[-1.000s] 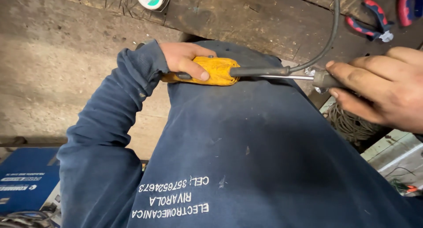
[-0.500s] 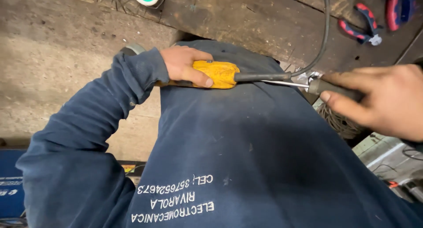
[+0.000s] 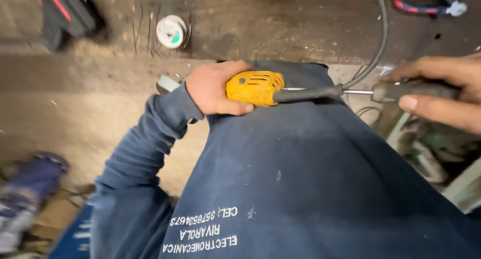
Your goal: The person holds a yellow angle grinder on their lap and uses a screwdriver to loosen and remove a screw from the grinder's handle area, working the screwdriver repeatedly. They then set the grinder on the workbench, pick up a power drill, and handle a small part near a shelf.
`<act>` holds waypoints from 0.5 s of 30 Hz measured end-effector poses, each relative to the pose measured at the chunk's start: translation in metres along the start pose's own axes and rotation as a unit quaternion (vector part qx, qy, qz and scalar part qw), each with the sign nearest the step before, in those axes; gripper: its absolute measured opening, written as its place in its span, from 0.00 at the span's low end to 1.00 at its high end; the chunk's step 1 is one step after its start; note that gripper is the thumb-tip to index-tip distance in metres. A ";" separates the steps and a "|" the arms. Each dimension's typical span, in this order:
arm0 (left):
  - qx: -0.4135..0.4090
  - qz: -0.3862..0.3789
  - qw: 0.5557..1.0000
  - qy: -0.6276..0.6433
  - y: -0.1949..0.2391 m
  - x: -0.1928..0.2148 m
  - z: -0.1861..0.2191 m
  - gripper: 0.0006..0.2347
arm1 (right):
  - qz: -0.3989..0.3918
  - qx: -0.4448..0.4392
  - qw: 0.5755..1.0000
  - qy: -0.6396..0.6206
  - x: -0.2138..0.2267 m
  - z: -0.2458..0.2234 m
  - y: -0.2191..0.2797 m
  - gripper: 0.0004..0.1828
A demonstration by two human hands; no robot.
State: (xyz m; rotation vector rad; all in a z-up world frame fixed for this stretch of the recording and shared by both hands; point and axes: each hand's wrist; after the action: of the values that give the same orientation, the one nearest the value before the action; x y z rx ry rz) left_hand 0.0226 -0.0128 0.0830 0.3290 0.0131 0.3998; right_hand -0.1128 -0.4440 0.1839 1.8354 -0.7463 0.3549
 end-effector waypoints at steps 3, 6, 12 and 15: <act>-0.024 0.036 0.986 -0.161 -0.030 -0.003 0.050 0.31 | 0.059 -0.041 0.989 -0.130 -0.036 0.023 0.027 0.26; -0.107 0.087 0.951 -0.276 -0.066 -0.017 0.054 0.31 | 0.130 -0.083 0.951 -0.267 -0.083 0.052 0.033 0.26; -0.183 0.027 0.910 -0.371 -0.141 -0.038 0.038 0.31 | 0.234 -0.170 0.809 -0.513 -0.166 0.069 0.020 0.24; -0.164 -0.007 0.906 -0.391 -0.160 -0.052 0.033 0.31 | 0.274 -0.148 0.754 -0.579 -0.225 0.070 0.004 0.30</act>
State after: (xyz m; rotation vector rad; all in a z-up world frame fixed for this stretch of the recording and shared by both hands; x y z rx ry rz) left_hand 0.0381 -0.1818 0.0613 0.1373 -0.8332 0.2261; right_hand -0.2935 -0.4361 0.0334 1.3348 -2.0728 -0.6204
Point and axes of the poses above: each hand's wrist, its own y-axis away from the middle knuckle, its own x-axis out of the back of the hand, z = x × y, and after that the axes turned 15 degrees about y, right-handed
